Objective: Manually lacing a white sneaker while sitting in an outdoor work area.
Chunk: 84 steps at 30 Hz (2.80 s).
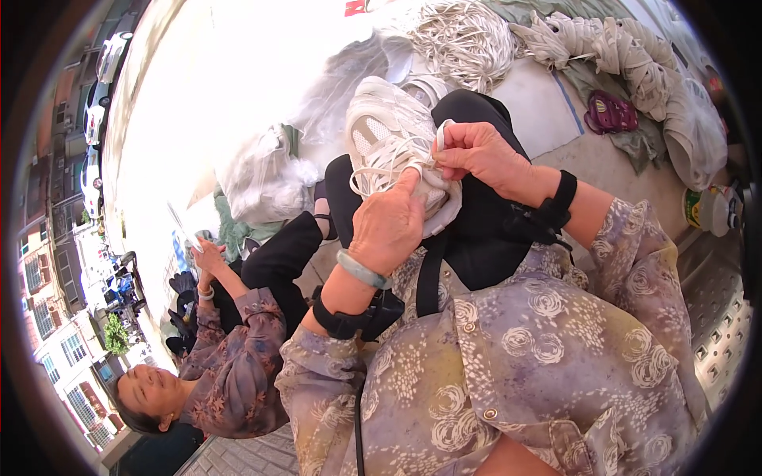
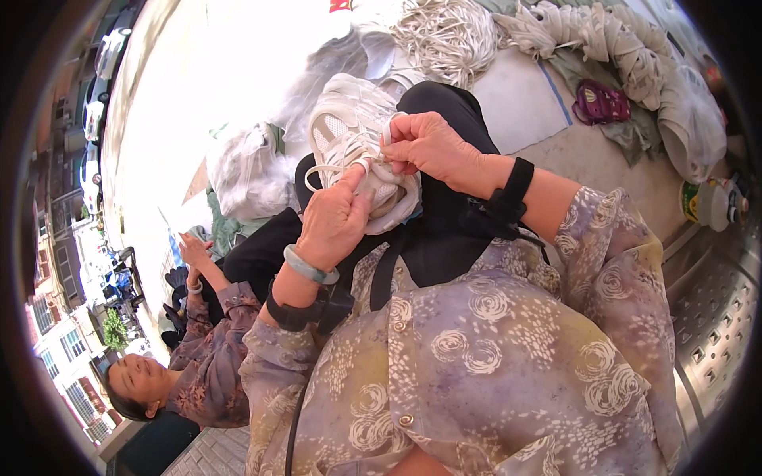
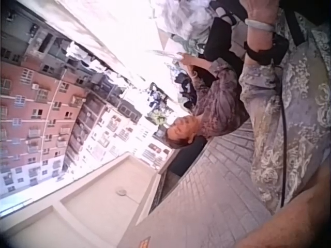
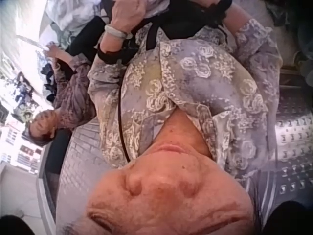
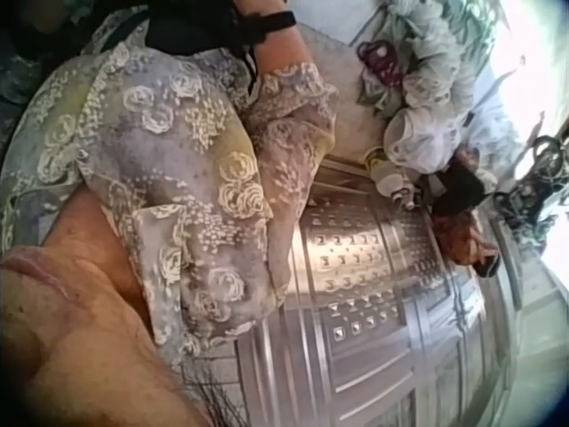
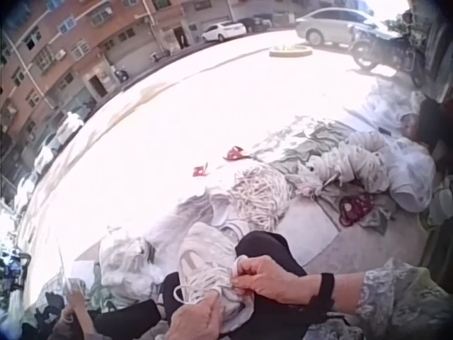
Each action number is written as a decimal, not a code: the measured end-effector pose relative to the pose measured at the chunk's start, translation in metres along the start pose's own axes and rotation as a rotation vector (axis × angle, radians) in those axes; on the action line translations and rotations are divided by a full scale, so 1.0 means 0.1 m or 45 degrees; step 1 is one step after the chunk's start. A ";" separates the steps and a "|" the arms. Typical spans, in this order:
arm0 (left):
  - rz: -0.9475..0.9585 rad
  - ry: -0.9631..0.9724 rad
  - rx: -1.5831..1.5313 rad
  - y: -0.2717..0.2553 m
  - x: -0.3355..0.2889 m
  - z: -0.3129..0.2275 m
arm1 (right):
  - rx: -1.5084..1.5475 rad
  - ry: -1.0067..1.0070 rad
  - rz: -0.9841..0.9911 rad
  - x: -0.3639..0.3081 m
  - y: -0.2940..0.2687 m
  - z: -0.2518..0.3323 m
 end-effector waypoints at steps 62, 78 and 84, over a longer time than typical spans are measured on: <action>-0.717 0.093 -1.603 0.20 -0.35 0.95 | -0.912 0.290 0.154 0.00 0.89 -0.05; -0.984 0.149 -0.976 0.05 -0.43 0.94 | -0.748 0.316 0.015 0.06 0.93 -0.10; -1.067 0.210 -0.705 -0.06 -0.55 0.77 | -0.674 0.321 0.002 0.04 0.93 -0.11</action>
Point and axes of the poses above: each hand's wrist, its own x-axis towards the middle knuckle, its own y-axis out of the palm, z = x × y, the point moved 8 cm from there along x, towards the middle knuckle, and after that the axes turned 7 degrees about z, right-handed, at the moved point
